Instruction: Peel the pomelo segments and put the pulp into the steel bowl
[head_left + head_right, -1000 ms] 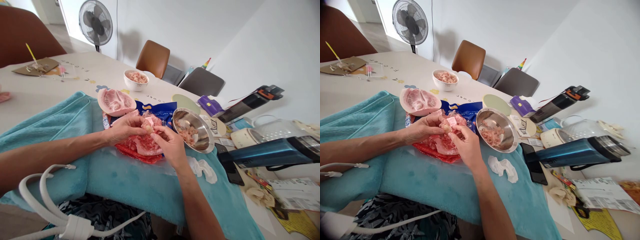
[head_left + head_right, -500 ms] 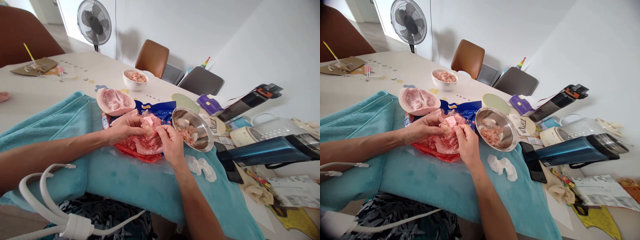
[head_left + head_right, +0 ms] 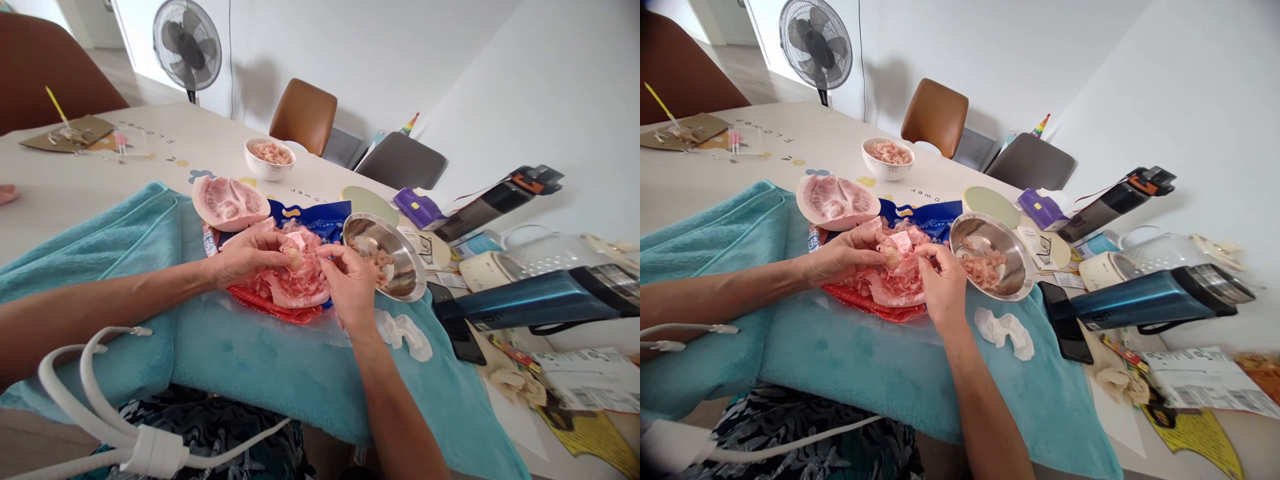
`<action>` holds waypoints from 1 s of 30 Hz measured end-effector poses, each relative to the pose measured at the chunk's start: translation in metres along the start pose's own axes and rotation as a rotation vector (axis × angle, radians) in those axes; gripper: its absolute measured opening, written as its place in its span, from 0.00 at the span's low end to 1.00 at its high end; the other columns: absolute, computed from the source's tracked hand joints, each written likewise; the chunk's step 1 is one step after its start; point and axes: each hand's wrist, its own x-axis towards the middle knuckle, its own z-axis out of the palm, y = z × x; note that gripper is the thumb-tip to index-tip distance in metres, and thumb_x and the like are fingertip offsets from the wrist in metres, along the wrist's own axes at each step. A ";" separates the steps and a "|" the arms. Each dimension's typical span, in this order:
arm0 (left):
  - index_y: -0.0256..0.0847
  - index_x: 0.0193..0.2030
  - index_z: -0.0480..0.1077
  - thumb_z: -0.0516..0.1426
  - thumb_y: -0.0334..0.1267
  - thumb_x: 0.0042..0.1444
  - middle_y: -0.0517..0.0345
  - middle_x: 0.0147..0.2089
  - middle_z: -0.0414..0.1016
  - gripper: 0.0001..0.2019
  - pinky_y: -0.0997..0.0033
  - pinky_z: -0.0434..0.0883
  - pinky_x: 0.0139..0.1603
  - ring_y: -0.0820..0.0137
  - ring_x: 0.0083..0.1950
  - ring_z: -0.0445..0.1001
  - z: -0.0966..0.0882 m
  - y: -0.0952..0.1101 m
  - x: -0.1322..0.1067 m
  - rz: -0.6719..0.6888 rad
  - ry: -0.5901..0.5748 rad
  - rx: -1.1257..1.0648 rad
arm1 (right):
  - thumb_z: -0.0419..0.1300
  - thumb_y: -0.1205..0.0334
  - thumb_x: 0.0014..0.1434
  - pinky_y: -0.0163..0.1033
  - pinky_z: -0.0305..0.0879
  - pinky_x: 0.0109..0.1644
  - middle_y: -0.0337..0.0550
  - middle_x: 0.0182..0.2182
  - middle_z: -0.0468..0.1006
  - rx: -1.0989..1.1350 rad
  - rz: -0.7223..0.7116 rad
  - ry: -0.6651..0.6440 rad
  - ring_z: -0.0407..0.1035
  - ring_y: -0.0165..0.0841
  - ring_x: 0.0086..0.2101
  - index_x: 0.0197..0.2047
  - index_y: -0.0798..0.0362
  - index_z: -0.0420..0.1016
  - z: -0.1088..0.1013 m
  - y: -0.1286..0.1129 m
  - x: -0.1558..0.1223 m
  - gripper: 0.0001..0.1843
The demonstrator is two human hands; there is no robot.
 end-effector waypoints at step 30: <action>0.35 0.39 0.80 0.65 0.30 0.54 0.54 0.36 0.81 0.05 0.75 0.77 0.44 0.71 0.38 0.80 0.001 0.002 -0.001 -0.011 -0.101 -0.153 | 0.65 0.59 0.49 0.29 0.58 0.18 0.33 0.19 0.74 0.396 0.358 -0.307 0.63 0.23 0.16 0.29 0.53 0.77 0.006 -0.014 -0.003 0.06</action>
